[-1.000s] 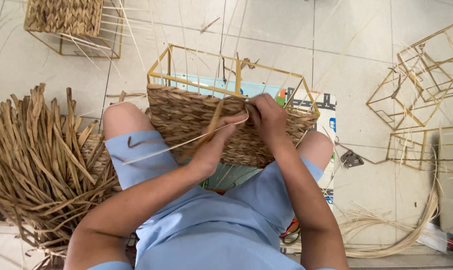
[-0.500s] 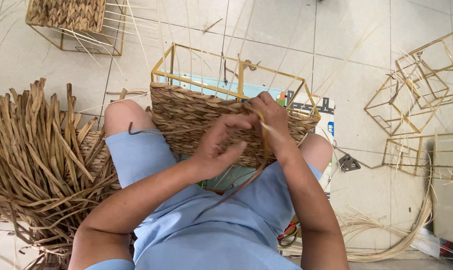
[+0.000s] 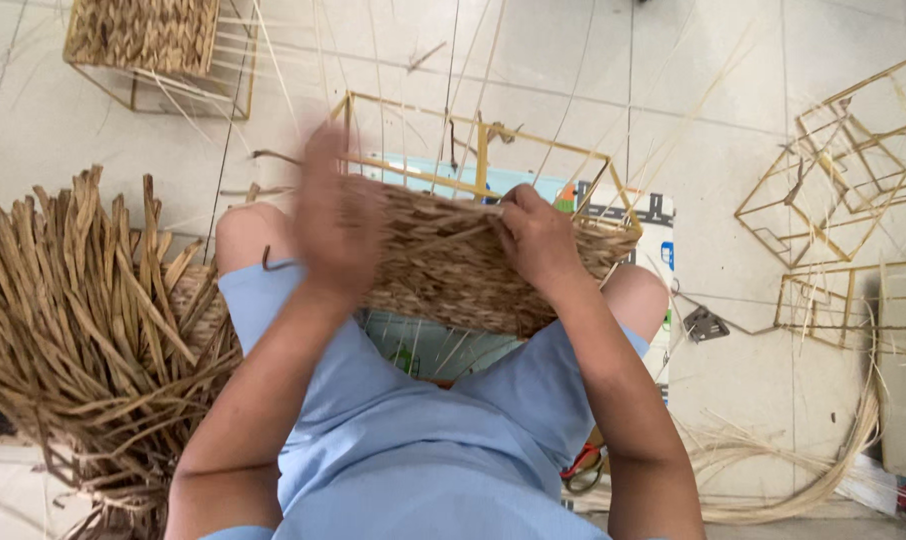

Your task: The person weaves a basket by hand, threading dried plant fibers through a metal frame. They pick up individual fibers from a pile, wrap them around the frame's supports, and tuck the strands into the existing weave.

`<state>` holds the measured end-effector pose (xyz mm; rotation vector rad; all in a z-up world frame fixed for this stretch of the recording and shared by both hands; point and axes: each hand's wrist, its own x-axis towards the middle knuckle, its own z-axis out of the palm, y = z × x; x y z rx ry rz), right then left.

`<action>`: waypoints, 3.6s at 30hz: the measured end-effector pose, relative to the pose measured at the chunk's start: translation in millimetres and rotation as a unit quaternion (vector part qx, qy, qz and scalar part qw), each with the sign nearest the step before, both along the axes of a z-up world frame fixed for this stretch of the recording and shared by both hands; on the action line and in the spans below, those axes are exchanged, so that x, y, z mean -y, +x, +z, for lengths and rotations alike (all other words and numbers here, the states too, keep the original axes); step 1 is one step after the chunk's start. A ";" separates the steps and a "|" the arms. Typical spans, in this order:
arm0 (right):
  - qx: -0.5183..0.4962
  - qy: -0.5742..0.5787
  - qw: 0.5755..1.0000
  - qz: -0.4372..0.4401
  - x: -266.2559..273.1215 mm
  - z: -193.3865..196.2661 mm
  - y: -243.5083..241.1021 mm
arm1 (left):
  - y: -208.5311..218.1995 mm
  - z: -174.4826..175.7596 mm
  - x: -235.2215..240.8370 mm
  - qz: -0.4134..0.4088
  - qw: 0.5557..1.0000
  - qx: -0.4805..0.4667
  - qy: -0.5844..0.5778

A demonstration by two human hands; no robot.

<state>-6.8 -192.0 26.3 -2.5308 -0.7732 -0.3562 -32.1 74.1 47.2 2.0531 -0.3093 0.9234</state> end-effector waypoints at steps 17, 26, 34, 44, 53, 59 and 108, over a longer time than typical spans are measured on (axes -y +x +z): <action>-0.054 0.181 0.980 -0.062 0.2 -7.4 5.5 | 6.8 -41.0 71.1 -0.042 0.969 0.051 0.239; -0.028 0.152 0.985 -0.072 -1.2 -3.3 5.4 | 52.8 -53.8 78.6 -0.047 0.934 -0.058 0.348; 0.142 0.003 0.989 -0.031 -18.9 -1.5 -2.4 | 51.3 -41.4 59.8 -0.053 0.950 -0.039 0.305; 0.141 -0.069 0.985 -0.066 -29.0 -9.4 0.7 | 21.2 -37.2 29.1 -0.082 0.960 0.028 0.266; 0.154 -0.036 0.984 -0.085 -26.3 -13.7 -5.1 | 23.4 -63.7 60.6 -0.148 0.966 -0.199 0.070; 0.156 0.053 0.981 -0.101 -23.6 -28.3 -7.6 | 49.5 -44.0 78.6 -0.167 0.972 -0.019 0.166; 0.099 0.113 0.988 -0.027 -15.0 -23.0 0.2 | 185.8 -49.7 87.9 -0.237 0.705 -0.510 0.431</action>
